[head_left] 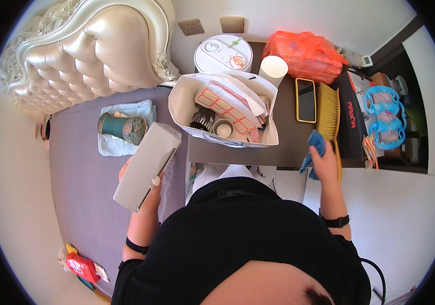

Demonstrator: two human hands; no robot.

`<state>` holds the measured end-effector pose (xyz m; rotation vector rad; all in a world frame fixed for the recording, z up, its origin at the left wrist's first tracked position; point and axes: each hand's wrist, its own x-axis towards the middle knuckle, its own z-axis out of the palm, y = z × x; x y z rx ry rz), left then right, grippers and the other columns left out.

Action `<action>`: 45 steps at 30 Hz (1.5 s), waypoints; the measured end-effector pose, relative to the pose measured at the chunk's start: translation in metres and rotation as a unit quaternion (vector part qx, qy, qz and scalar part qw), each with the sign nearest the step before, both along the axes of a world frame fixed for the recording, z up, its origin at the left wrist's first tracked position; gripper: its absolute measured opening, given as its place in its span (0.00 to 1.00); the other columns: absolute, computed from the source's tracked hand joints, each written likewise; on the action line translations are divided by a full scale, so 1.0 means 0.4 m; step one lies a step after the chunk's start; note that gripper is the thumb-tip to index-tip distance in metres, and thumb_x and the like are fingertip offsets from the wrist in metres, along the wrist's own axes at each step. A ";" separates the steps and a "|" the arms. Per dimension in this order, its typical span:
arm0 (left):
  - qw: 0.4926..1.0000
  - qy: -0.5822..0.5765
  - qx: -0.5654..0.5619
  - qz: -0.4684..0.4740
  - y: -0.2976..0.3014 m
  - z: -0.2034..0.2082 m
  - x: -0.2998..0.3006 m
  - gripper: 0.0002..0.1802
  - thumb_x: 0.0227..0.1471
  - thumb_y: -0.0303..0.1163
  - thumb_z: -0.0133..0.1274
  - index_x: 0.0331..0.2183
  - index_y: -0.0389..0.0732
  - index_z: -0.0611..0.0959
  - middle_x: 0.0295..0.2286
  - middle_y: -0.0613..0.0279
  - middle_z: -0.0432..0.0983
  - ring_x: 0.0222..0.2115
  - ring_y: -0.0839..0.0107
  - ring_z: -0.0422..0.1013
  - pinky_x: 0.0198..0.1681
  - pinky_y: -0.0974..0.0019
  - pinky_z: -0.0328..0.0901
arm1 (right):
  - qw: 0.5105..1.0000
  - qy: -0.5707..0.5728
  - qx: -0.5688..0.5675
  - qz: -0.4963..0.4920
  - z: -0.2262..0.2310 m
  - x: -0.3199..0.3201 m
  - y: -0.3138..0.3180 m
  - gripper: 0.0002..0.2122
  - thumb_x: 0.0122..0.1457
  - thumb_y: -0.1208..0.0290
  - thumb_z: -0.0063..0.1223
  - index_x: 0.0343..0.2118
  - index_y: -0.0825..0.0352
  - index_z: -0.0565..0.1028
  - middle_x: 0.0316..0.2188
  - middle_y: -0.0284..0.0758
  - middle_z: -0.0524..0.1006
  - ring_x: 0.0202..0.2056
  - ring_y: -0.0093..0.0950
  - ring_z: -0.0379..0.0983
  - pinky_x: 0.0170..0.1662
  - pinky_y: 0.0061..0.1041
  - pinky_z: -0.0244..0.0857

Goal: Cleaning a product box, a hair clipper guard, and a microphone using a blue cloth.

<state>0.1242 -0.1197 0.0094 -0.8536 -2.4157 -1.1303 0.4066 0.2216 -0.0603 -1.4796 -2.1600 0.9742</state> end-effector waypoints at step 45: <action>0.952 -0.274 -0.048 -0.124 0.302 0.007 0.167 0.17 0.43 0.27 0.55 0.39 0.40 0.76 0.51 0.53 0.60 0.51 0.57 0.60 0.51 0.61 0.58 | 0.891 0.323 -0.312 -0.066 -0.094 -0.046 0.211 0.25 0.56 0.69 0.47 0.57 0.61 0.55 0.45 0.34 0.69 0.39 0.23 0.68 0.35 0.21 0.62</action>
